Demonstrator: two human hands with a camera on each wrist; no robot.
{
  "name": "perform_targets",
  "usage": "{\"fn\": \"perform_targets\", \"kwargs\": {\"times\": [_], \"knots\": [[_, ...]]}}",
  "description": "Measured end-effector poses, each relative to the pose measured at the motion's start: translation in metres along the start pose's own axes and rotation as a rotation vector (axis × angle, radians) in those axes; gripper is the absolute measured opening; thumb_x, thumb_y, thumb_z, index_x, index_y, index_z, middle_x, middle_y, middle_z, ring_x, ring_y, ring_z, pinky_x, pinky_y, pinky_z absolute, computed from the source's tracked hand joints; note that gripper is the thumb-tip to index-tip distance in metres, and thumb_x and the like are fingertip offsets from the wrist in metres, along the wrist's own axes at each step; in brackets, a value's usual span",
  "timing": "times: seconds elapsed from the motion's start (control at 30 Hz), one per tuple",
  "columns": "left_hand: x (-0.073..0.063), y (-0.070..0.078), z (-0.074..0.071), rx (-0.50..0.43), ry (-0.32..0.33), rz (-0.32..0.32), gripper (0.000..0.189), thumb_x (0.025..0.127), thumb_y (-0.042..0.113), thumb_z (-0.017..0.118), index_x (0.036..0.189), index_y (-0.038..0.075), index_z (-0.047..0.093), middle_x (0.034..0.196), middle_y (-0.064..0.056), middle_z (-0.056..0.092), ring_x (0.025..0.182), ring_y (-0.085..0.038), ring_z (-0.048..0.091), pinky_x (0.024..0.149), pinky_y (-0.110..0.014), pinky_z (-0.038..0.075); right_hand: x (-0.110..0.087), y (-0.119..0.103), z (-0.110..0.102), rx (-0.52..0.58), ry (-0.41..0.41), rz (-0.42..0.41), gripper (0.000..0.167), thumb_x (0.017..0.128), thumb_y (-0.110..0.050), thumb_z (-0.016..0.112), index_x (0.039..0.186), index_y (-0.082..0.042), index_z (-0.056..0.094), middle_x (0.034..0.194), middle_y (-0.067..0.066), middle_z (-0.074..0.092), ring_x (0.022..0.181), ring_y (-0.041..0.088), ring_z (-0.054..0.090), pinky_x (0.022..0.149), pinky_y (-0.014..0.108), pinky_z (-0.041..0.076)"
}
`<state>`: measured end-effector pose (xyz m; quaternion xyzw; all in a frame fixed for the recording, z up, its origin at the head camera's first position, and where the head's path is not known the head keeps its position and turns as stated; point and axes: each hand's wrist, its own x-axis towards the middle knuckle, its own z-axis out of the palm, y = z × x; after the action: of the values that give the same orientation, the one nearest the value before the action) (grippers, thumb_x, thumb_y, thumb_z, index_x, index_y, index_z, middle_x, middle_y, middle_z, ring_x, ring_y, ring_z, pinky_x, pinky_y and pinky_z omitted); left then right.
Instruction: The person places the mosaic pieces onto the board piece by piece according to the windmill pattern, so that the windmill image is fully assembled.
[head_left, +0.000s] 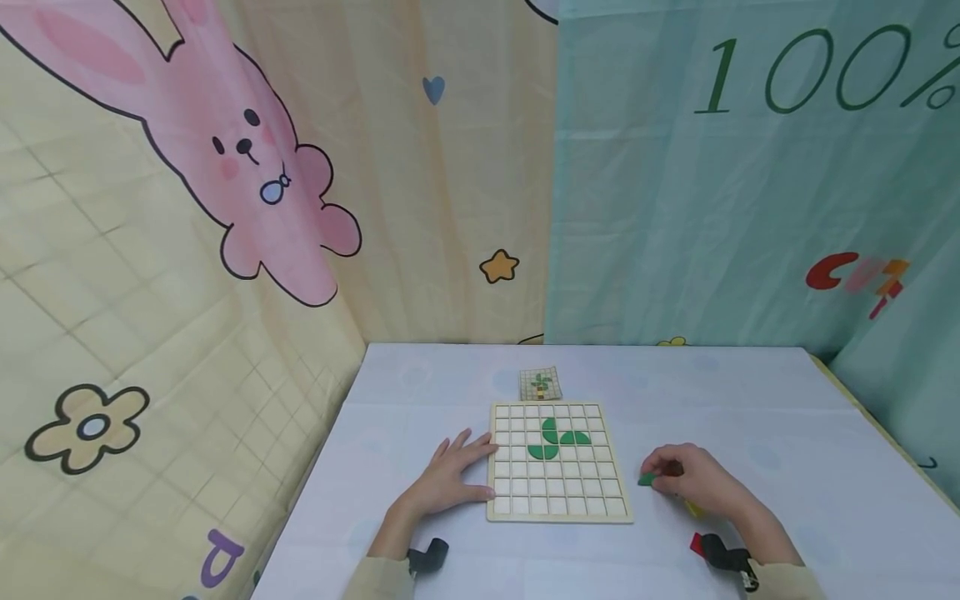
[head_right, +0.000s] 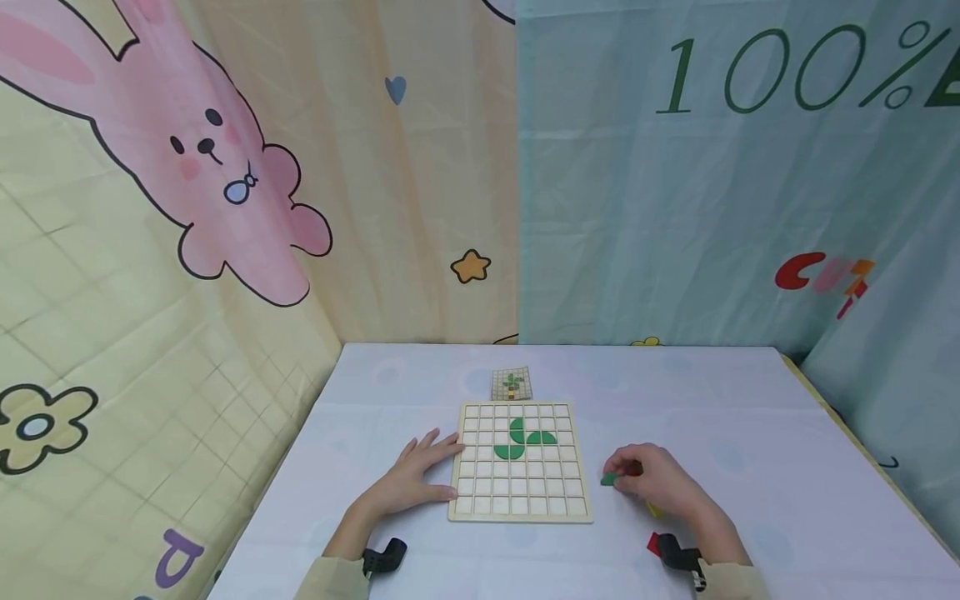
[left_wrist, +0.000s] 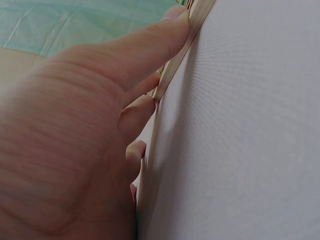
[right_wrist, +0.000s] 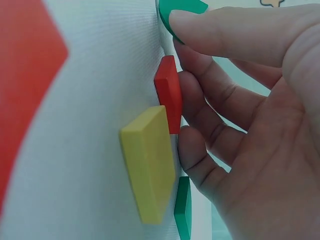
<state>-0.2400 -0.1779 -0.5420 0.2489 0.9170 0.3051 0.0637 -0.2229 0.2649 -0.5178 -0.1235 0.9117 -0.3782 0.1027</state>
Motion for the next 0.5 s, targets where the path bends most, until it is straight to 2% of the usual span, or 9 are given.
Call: {"fn": "perform_targets", "kwargs": {"times": [0.2,0.33,0.5], "knots": [[-0.0005,0.0006,0.0002,-0.018,-0.001,-0.007,0.080,0.081,0.060,0.075,0.150,0.029,0.049,0.161,0.007,0.033,0.154,-0.029,0.009,0.121,-0.057,0.000,0.0012,-0.0022,-0.0022,0.040,0.039,0.057,0.016,0.090,-0.002,0.072,0.096,-0.017,0.074,0.089,0.000,0.065,0.080,0.019,0.058,0.061,0.031,0.053],[-0.0010,0.0009,0.0002,-0.023,-0.004,-0.008,0.079,0.081,0.059,0.075,0.150,0.029,0.050,0.161,0.008,0.033,0.154,-0.028,0.009,0.121,-0.056,-0.001,0.0005,-0.0023,-0.0040,0.023,0.065,0.041,0.014,0.092,-0.005,0.072,0.099,-0.016,0.075,0.092,-0.001,0.065,0.081,0.019,0.058,0.064,0.030,0.053],[-0.0018,0.0007,0.0001,-0.018,-0.002,-0.002,0.079,0.081,0.059,0.075,0.150,0.029,0.050,0.161,0.007,0.033,0.154,-0.029,0.009,0.121,-0.057,0.000,-0.0003,-0.0034,-0.0045,0.033,0.108,0.082,0.014,0.092,-0.007,0.072,0.103,-0.015,0.076,0.096,0.000,0.065,0.082,0.019,0.058,0.063,0.030,0.054]]}}
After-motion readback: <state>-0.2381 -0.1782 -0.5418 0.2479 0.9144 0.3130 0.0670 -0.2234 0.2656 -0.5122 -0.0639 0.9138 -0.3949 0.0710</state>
